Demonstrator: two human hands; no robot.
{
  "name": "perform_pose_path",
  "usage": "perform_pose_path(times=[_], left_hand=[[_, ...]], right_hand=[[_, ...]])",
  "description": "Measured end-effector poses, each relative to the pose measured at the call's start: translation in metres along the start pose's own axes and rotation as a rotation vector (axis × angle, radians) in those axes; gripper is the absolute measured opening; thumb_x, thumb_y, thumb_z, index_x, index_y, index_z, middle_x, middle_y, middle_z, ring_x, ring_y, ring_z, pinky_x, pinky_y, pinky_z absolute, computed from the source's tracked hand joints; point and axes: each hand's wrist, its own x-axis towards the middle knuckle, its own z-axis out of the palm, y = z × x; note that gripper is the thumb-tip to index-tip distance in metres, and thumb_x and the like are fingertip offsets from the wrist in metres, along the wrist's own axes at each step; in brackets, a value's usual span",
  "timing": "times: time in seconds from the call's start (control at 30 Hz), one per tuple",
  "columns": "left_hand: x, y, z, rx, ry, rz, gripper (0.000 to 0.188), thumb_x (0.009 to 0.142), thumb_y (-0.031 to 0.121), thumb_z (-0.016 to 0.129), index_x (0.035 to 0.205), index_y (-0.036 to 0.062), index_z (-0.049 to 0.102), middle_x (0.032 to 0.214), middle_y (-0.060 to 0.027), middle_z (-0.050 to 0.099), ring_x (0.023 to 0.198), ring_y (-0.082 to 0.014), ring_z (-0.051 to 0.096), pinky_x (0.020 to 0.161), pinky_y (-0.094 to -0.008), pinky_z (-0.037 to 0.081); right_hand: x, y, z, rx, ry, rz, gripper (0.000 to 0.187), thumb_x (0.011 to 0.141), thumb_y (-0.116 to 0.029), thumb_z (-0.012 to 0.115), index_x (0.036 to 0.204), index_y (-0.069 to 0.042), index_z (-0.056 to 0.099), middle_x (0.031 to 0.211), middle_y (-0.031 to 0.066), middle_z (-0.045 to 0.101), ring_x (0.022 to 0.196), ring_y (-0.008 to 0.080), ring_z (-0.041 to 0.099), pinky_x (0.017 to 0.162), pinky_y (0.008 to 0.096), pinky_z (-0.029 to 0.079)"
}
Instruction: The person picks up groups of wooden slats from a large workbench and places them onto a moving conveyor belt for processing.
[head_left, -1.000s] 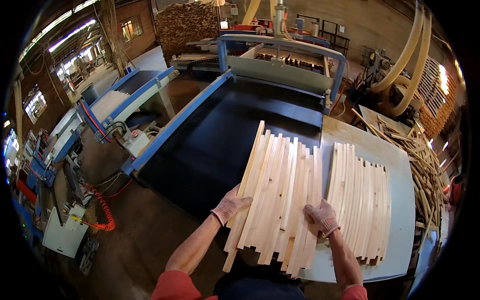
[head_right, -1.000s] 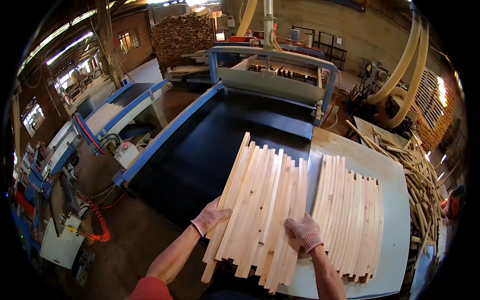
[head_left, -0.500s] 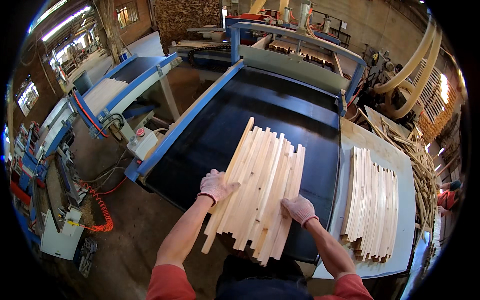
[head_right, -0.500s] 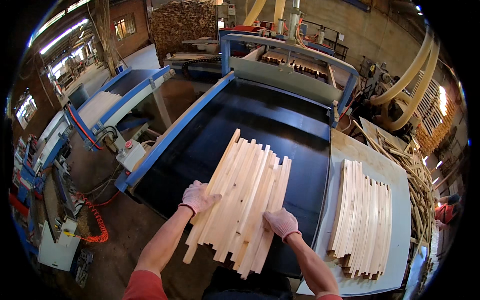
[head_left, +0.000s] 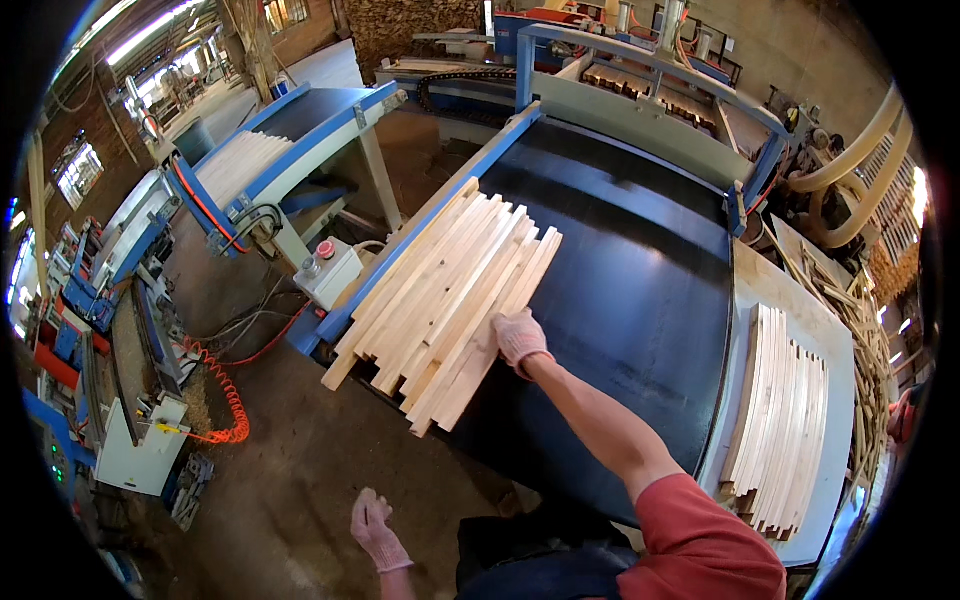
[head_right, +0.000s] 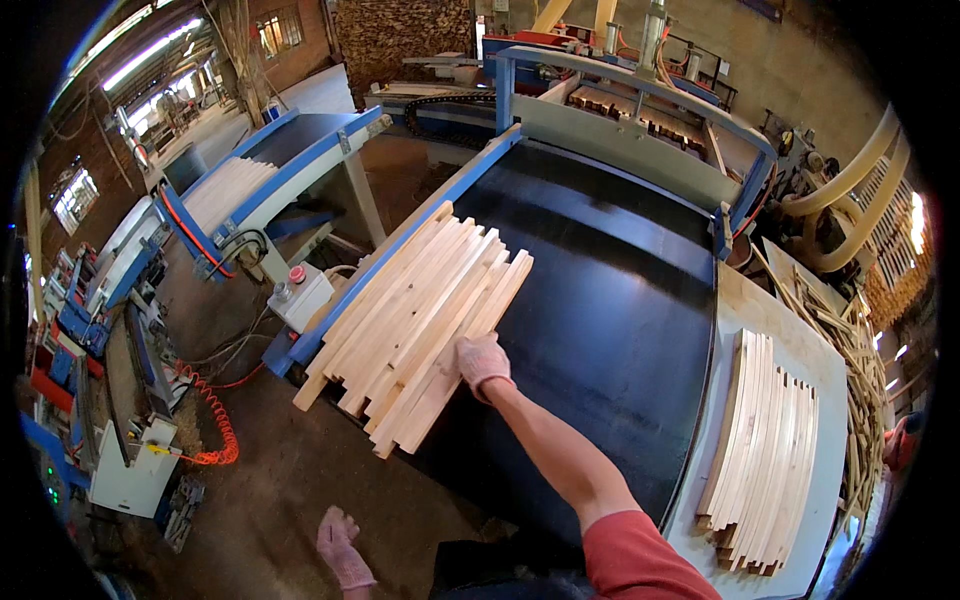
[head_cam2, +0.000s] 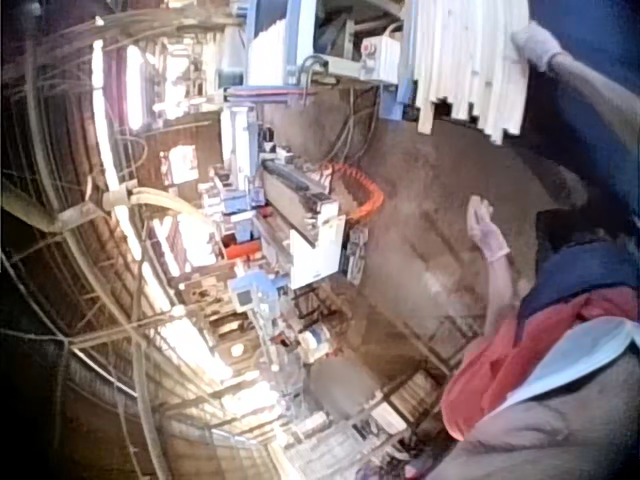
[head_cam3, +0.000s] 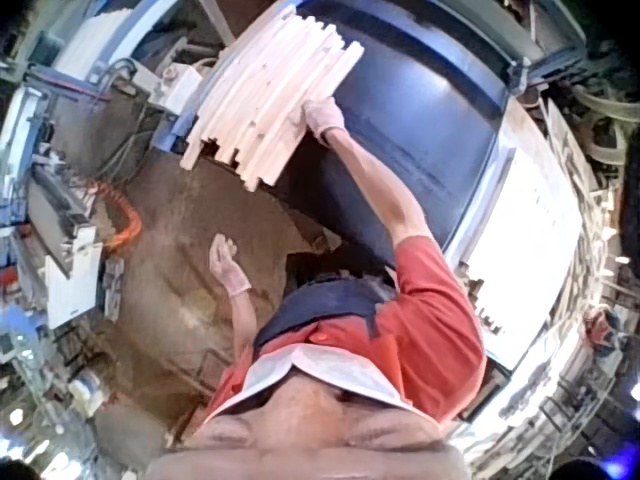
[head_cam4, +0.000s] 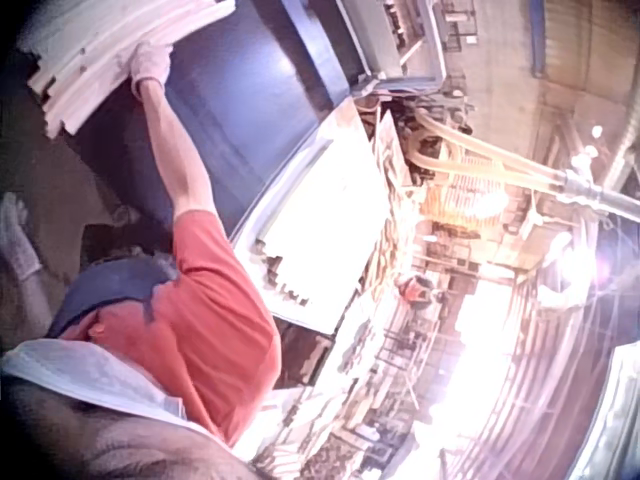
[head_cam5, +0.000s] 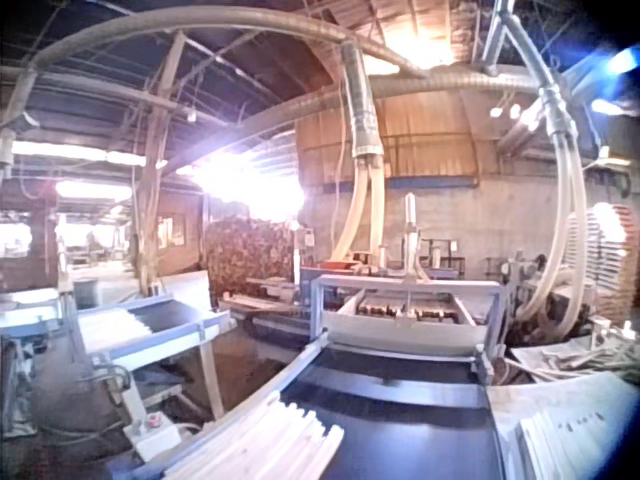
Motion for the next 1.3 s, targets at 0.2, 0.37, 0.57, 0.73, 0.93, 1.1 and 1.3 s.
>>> perform_pose_path(times=[0.2,0.37,0.57,0.73,0.93,1.1,1.3], left_hand=[[-0.054,-0.001,0.038,-0.054,-0.047,-0.088,0.036,0.1,0.014,0.066,0.13,-0.0067,0.072,0.122,-0.0137,0.075,0.1,-0.019,0.072,0.084,-0.0316,0.062],[-0.088,0.037,0.13,0.042,-0.471,0.096,0.032,0.101,0.01,0.064,0.127,-0.0074,0.072,0.12,-0.0135,0.075,0.099,-0.0183,0.073,0.086,-0.0296,0.061],[-0.141,0.031,0.201,0.139,-0.87,0.155,0.036,0.106,0.013,0.058,0.133,-0.0074,0.07,0.125,-0.0148,0.075,0.103,-0.019,0.073,0.089,-0.0305,0.061],[-0.227,0.019,0.257,0.147,-1.158,0.032,0.03,0.103,0.007,0.062,0.127,-0.0086,0.073,0.121,-0.0145,0.075,0.103,-0.0199,0.073,0.092,-0.0313,0.06],[-0.306,-0.014,0.318,0.204,-1.456,0.245,0.031,0.098,0.004,0.067,0.127,-0.0076,0.073,0.126,-0.0156,0.074,0.112,-0.0205,0.071,0.1,-0.0308,0.057],[-0.379,-0.029,0.365,0.308,-1.572,0.912,0.053,0.092,0.008,0.073,0.14,-0.011,0.061,0.141,-0.0302,0.064,0.134,-0.0455,0.062,0.114,-0.0464,0.051],[-0.426,-0.059,0.396,0.387,-1.572,0.97,0.083,0.091,0.028,0.081,0.158,-0.0059,0.046,0.156,-0.0344,0.05,0.143,-0.0494,0.053,0.123,-0.0503,0.042]], right_hand=[[-0.049,-0.035,-0.043,0.295,-0.222,0.064,0.063,0.1,-0.042,0.061,0.133,0.011,0.054,0.118,0.0339,0.073,0.113,0.0408,0.074,0.098,0.0464,0.059],[-0.065,0.018,-0.048,0.238,-0.462,-0.186,0.053,0.101,-0.035,0.072,0.142,-0.004,0.061,0.125,0.014,0.075,0.117,0.0327,0.07,0.102,0.0442,0.056],[-0.161,0.106,-0.238,0.418,-0.418,-0.073,0.071,0.103,-0.031,0.066,0.166,-0.006,0.043,0.13,0.0213,0.073,0.098,0.0313,0.073,0.097,0.0443,0.061],[-0.21,0.284,-0.401,0.35,0.296,-0.094,0.065,0.105,-0.035,0.071,0.156,0.001,0.054,0.112,0.0125,0.077,0.097,0.0201,0.071,0.091,0.0347,0.059],[-0.323,0.483,-0.542,-0.109,1.109,0.405,0.088,0.098,-0.054,0.067,0.166,-0.005,0.041,0.154,0.0251,0.06,0.143,0.0403,0.057,0.119,0.043,0.045],[-0.386,0.565,-0.588,-0.253,0.964,0.805,0.08,0.102,-0.058,0.056,0.16,-0.003,0.05,0.153,0.0258,0.061,0.144,0.0417,0.056,0.122,0.0459,0.042],[-0.339,0.545,-0.589,-0.261,0.889,0.825,0.073,0.104,-0.063,0.049,0.126,0.001,0.075,0.131,0.0308,0.071,0.129,0.045,0.064,0.11,0.0499,0.048]])
